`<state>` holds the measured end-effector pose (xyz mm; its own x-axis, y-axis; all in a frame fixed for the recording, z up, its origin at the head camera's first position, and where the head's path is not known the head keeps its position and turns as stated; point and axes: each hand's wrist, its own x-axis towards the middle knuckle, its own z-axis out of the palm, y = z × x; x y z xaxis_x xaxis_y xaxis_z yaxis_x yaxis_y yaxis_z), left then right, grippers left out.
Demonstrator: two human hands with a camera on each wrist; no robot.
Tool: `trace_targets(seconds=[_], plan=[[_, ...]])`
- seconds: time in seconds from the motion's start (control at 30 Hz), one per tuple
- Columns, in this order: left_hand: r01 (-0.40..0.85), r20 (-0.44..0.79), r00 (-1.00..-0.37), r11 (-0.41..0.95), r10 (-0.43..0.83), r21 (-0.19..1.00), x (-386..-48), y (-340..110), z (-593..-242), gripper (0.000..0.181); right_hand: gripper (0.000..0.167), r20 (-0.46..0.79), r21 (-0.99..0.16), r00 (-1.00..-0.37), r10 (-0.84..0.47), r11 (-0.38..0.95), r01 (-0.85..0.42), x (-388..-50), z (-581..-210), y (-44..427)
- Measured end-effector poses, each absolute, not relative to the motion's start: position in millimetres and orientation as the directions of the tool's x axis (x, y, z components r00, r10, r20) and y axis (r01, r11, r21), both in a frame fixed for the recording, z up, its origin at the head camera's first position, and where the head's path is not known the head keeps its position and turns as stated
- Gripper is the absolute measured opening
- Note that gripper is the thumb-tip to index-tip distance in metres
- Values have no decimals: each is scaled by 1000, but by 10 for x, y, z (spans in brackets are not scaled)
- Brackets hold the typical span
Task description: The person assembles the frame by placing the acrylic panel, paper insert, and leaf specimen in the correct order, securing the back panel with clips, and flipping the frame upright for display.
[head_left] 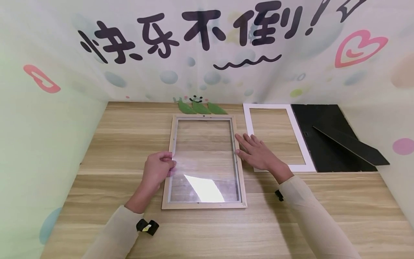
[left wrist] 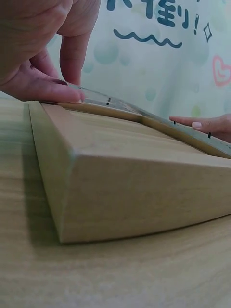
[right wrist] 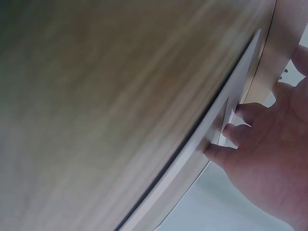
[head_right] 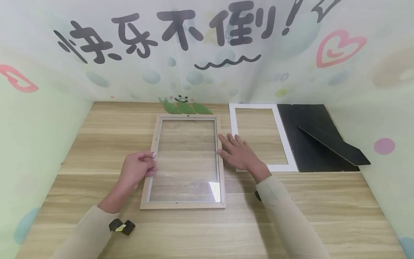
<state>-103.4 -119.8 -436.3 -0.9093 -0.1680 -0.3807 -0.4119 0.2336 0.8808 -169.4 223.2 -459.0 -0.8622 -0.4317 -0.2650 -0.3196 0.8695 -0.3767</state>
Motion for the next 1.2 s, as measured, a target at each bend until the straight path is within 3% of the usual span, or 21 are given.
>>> trace_targets(seconds=[0.63, 1.2], plan=[[-354, -336, -934, 417, -118, 837, -1025, -1247, -4337, 31, 66, -275, -377, -860, -430, 871, -315, -1686, -4592, 2229], [-388, -397, -916, 357, -49, 850, -1066, -1325, -4315, 29, 67, -277, -389, -859, -430, 868, -309, -1685, -4583, 2227]])
